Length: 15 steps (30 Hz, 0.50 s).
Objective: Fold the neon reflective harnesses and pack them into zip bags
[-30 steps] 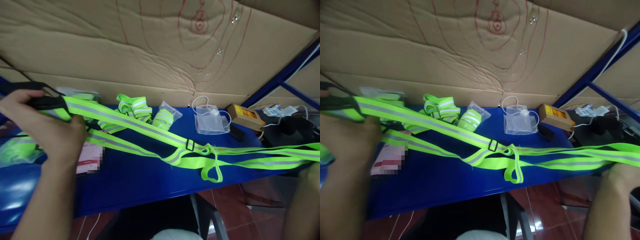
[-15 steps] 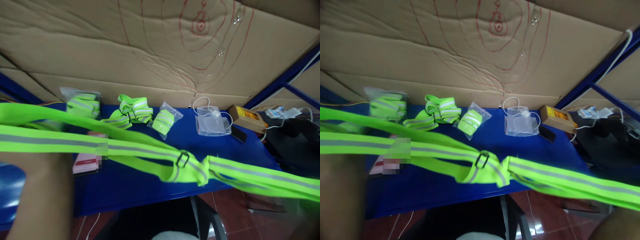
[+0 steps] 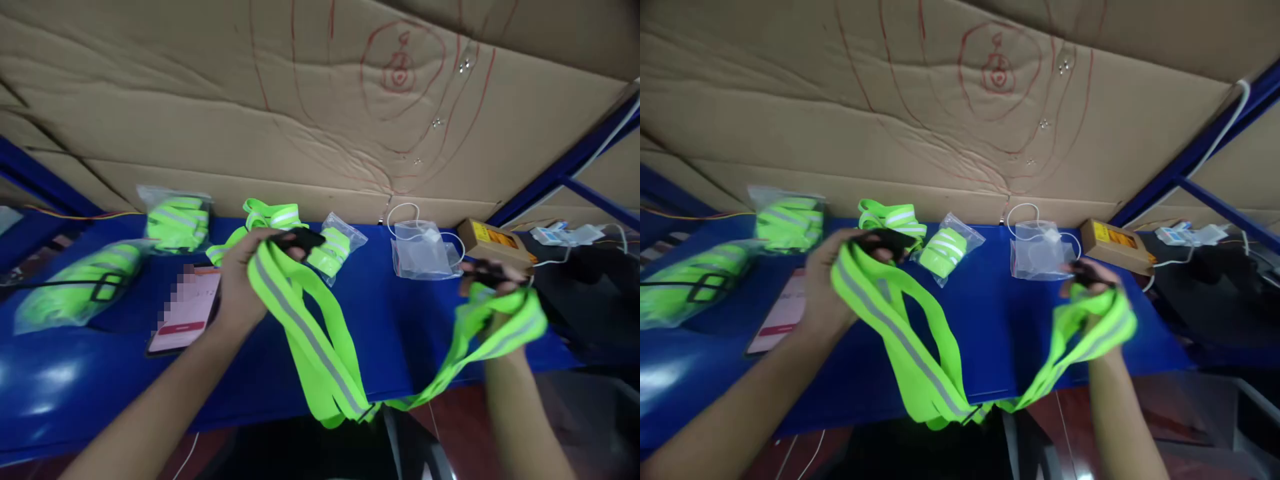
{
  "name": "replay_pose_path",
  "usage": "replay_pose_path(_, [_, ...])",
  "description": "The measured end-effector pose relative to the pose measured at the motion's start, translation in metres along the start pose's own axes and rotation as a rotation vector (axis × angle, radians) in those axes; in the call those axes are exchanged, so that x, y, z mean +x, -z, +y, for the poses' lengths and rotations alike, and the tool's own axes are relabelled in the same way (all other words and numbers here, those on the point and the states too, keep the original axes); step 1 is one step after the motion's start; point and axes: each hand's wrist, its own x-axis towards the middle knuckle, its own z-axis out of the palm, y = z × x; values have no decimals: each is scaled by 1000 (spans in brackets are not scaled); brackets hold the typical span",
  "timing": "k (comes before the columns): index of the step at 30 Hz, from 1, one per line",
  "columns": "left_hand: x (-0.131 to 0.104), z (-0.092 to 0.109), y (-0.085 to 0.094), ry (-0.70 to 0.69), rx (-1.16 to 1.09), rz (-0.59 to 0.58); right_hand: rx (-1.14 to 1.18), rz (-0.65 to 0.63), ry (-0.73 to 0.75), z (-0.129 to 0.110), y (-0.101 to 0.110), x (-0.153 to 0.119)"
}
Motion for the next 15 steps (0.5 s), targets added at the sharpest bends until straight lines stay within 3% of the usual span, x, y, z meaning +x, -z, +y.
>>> replay_pose_path(3, [-11, -11, -16, 34, 110, -226, 121, -278, -8, -5, -48, 8])
replay_pose_path(6, [-15, -14, -17, 28, 294, -410, 309, -595, -67, -21, -89, 17])
replay_pose_path(9, [-14, -13, -9, 20, 428, -547, 361, -678, -111, -31, -106, 20])
replay_pose_path(15, [-8, -10, 3, 111, 489, -793, 306, -758, -159, -22, -107, 14])
